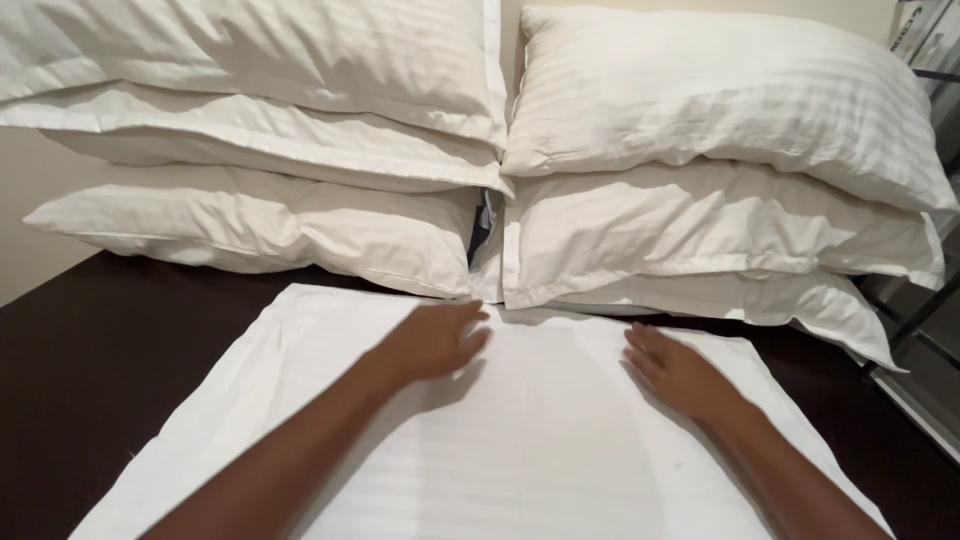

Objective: The person spreads a white bed sheet on a dark table, smooths it out, and then folds it multiple times into a compact rectangular shape. The person uses both hands to align the edges and press down on the folds.

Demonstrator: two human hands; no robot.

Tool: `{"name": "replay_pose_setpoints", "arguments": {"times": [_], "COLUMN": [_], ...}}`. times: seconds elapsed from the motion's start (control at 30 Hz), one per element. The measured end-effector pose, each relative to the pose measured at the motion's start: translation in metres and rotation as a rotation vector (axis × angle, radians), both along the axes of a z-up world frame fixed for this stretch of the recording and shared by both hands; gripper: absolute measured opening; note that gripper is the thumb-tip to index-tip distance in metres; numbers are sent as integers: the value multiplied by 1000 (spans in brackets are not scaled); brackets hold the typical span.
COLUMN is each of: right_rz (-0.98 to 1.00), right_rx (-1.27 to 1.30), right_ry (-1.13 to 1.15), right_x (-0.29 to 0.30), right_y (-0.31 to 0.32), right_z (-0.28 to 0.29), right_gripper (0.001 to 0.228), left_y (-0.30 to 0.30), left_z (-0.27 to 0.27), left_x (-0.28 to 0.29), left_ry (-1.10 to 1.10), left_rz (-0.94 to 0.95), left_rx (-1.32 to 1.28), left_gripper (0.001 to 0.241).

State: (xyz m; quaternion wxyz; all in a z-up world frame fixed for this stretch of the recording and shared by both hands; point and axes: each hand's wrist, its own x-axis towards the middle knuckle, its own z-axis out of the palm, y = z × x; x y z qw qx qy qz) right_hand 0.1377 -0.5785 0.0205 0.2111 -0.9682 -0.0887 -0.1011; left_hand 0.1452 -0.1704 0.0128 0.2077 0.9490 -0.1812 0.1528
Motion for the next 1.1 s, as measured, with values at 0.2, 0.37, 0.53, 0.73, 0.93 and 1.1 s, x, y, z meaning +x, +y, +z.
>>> {"name": "replay_pose_setpoints", "arguments": {"times": [0.2,0.37,0.53,0.73,0.93,1.1], "right_rz": [-205,-309,-327,-368,-69,-144], "right_rx": [-290,-392,-376,-401,-3,6], "right_ry": [131,198,179,-3,-75,105], "right_x": [41,42,34,5,-76,-255], "right_y": [-102,-129,-115,-101,-114,-94], "right_z": [-27,-32,-28,-13,2,21], "right_gripper": [80,86,87,81,55,63], "left_y": [75,116,111,95,87,89], "left_z": [-17,-18,-12,10,31,55], "left_x": [12,23,10,-17,-63,-222], "left_ry": [214,254,217,6,-155,-54], "left_rz": [155,392,417,425,85,-306], "left_rx": [283,303,319,204,-104,-83], "left_gripper": [67,63,62,47,26,28]}}
